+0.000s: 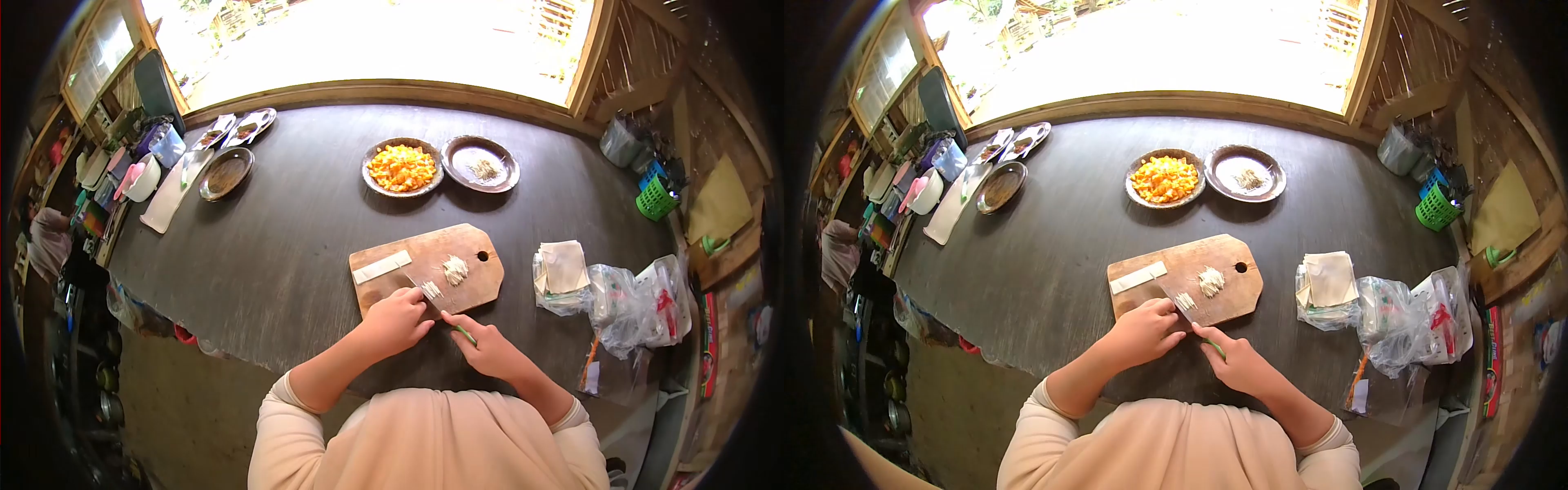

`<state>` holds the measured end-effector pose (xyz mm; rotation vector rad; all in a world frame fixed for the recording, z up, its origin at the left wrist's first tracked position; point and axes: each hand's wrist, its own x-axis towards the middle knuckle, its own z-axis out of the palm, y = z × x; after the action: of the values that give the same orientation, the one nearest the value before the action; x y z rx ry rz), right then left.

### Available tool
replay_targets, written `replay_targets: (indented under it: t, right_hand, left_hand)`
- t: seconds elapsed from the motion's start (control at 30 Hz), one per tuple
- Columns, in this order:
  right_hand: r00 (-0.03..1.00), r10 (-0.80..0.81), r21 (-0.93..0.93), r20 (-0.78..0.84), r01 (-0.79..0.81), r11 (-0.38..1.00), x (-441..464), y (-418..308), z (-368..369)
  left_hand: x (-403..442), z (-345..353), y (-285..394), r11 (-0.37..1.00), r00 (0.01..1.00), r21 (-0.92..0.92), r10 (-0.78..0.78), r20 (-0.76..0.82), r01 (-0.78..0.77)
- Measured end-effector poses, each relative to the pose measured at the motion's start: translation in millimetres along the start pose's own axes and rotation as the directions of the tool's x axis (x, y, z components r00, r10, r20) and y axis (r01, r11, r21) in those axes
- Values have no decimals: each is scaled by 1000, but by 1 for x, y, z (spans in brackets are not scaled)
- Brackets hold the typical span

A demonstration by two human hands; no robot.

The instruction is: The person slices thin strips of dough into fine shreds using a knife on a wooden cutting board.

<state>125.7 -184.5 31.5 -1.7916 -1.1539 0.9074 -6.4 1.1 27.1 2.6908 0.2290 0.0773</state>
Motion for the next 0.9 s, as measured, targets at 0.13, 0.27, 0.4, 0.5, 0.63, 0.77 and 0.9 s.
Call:
replay_targets:
  t: [0.13,0.27,0.4,0.5,0.63,0.77,0.9]
  right_hand:
    - [994,-97,-82,-46,93,992,10,6,7]
    - [999,-42,-51,-9,42,998,6,-1,-1]
    - [999,-32,-42,26,33,999,0,-4,-7]
    - [997,61,-32,52,-59,998,2,-4,-3]
    - [989,-132,-61,-62,129,990,8,13,10]
    - [998,-59,-26,-6,58,998,3,1,-1]
    - [997,-75,-37,2,75,996,1,10,-1]
  left_hand:
    - [0,1,1,1000,1000,-21,-4,-17,4]
    - [-1,5,0,1000,998,-18,15,-62,-16]
    - [0,3,-2,1000,1000,7,21,-9,-21]
    - [-1,4,-2,999,999,-7,37,-35,-37]
    - [0,3,1,999,998,-9,33,-48,-33]
    - [-2,-2,3,999,999,46,29,-39,-28]
    - [-1,0,0,998,997,41,41,-58,-39]
